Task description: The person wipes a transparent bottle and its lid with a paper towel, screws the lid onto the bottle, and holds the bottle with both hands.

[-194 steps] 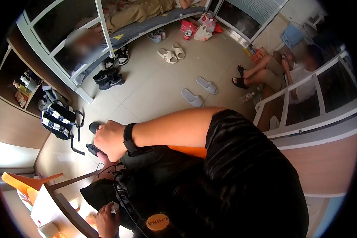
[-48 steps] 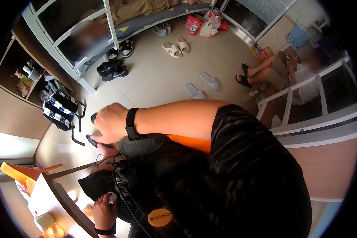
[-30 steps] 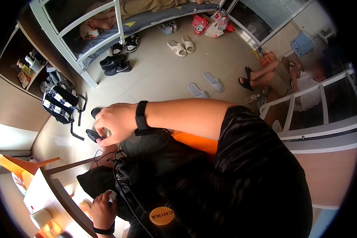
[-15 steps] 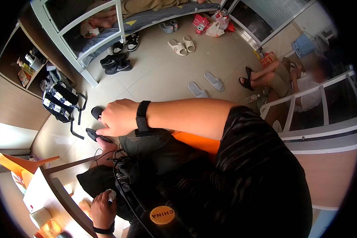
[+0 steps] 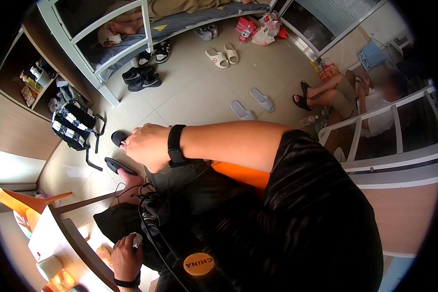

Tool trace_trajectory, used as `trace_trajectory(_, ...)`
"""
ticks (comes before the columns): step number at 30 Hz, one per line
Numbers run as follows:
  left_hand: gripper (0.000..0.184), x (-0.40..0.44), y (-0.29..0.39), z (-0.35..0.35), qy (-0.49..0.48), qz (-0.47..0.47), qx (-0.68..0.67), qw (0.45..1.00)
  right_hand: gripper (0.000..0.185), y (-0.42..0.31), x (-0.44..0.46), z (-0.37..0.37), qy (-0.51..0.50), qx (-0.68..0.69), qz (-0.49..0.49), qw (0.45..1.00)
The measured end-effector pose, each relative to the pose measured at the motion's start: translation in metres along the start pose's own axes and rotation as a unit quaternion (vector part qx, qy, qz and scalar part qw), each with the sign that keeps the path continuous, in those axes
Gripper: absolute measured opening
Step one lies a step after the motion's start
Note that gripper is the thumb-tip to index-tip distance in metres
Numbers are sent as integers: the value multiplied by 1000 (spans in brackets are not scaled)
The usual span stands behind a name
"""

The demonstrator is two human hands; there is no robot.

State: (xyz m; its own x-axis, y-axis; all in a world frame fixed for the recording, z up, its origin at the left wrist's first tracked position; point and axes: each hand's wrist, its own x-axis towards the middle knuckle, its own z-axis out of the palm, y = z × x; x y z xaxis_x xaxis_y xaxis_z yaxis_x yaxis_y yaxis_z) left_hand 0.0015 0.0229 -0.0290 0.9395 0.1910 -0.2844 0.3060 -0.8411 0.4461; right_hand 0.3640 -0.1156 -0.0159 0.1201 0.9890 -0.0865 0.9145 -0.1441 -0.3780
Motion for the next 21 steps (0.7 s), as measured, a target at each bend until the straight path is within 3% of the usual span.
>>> trace_trajectory(12, 35, -1, -3, 4, 8, 6, 2, 1000, 17, -3, 0, -3, -24, -7, 12, 1000)
trace_trajectory(15, 36, -1, -3, 4, 6, 10, 8, 1000, 38, 3, 1, 2, 0, -14, -30, 999)
trace_trajectory(18, 36, -2, -3, 5, 6, 8, 9, 1000, 26, 2, 2, 5, 29, -9, -28, 999)
trace_trajectory(21, 36, -1, -2, 3, 1, 6, 6, 1000, 14, 8, 6, 2, -9, -8, -31, 999)
